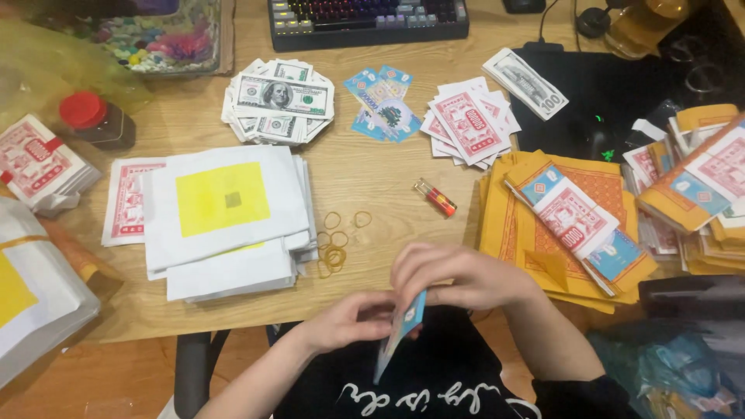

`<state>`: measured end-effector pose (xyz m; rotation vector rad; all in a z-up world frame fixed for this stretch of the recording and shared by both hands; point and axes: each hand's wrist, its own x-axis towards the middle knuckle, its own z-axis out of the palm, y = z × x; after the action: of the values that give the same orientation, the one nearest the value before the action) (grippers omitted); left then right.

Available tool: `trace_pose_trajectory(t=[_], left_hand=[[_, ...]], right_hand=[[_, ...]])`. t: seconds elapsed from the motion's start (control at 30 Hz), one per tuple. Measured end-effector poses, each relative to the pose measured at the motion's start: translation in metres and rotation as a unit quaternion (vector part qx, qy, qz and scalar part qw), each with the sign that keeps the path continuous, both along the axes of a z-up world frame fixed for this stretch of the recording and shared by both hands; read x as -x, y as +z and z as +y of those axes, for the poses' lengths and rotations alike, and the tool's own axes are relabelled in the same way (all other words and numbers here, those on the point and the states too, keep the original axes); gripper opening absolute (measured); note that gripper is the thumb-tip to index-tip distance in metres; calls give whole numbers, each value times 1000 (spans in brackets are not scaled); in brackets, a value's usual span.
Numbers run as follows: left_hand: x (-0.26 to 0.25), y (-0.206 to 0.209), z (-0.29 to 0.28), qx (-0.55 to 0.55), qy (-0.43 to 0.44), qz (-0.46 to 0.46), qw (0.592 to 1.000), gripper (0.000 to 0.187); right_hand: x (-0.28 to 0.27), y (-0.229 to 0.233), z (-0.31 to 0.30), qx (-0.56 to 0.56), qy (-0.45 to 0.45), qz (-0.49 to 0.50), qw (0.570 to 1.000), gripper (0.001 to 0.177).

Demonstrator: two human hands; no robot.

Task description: Sorting and counting various types of ritual paper money on a desk

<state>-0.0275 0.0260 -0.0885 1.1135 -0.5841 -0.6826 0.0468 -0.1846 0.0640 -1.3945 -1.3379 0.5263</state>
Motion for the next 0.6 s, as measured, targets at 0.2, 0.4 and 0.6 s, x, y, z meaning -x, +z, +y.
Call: trace_pose_trajectory(t=[0.2, 0.4, 0.6], left_hand=[[-24, -15, -22, 94, -52, 127, 986, 32], [-32, -28, -27, 96, 87, 117, 985, 45], [-28, -37, -15, 93, 96, 94, 987, 44]], right_hand=[[-46, 18, -8, 87, -10, -85, 992, 37], [-139, -5, -19, 423, -314, -206, 824, 43], [-196, -74, -31, 580, -324, -226, 712, 84]])
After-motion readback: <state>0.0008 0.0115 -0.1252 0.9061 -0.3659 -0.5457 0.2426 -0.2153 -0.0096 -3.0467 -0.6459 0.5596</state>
